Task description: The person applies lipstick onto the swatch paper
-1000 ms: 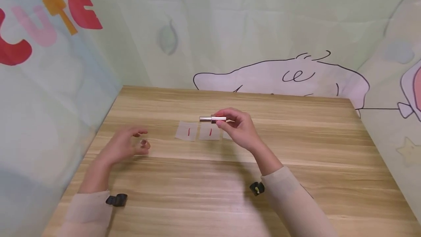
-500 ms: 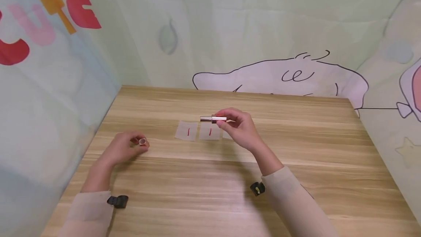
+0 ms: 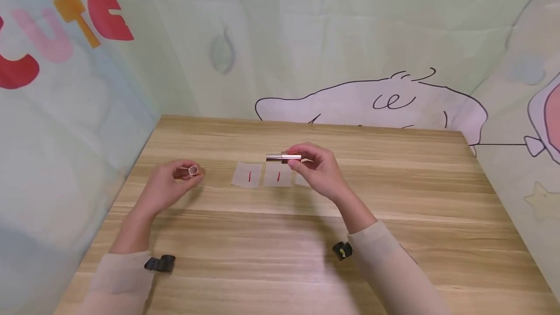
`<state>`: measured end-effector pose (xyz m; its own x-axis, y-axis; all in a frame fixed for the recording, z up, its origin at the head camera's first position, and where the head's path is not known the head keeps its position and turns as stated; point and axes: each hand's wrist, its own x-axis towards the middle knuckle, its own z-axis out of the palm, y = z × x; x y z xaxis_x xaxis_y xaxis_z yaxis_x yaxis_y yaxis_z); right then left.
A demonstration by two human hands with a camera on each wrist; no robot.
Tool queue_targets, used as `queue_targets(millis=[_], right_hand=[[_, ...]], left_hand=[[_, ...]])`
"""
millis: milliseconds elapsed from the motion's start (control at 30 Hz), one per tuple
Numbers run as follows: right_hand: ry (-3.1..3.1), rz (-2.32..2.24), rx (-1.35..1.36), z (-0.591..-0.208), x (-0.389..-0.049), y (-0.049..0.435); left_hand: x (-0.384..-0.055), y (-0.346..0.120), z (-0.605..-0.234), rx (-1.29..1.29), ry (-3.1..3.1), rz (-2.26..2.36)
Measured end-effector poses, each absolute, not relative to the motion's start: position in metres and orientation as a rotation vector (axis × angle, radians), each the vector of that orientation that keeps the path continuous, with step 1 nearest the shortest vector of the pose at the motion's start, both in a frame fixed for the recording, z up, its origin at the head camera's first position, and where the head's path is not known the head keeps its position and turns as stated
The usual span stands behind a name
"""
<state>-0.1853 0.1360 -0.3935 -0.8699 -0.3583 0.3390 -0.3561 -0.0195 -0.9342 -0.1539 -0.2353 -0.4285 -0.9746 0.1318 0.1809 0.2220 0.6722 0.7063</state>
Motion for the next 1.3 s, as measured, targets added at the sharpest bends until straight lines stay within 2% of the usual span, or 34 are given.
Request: queue_targets(millis=[633,1300], right_hand=[[2.192,-2.111,-0.82,-0.393,-0.185,0.139],[2.218,-2.097,-0.845,-0.389,-0.185,0.142]], left_hand=[[-0.161,-0.205,-0.391,-0.45,-2.698,-1.241],[-0.172,-0.164,-0.364,-0.8,-2.772,-1.226]])
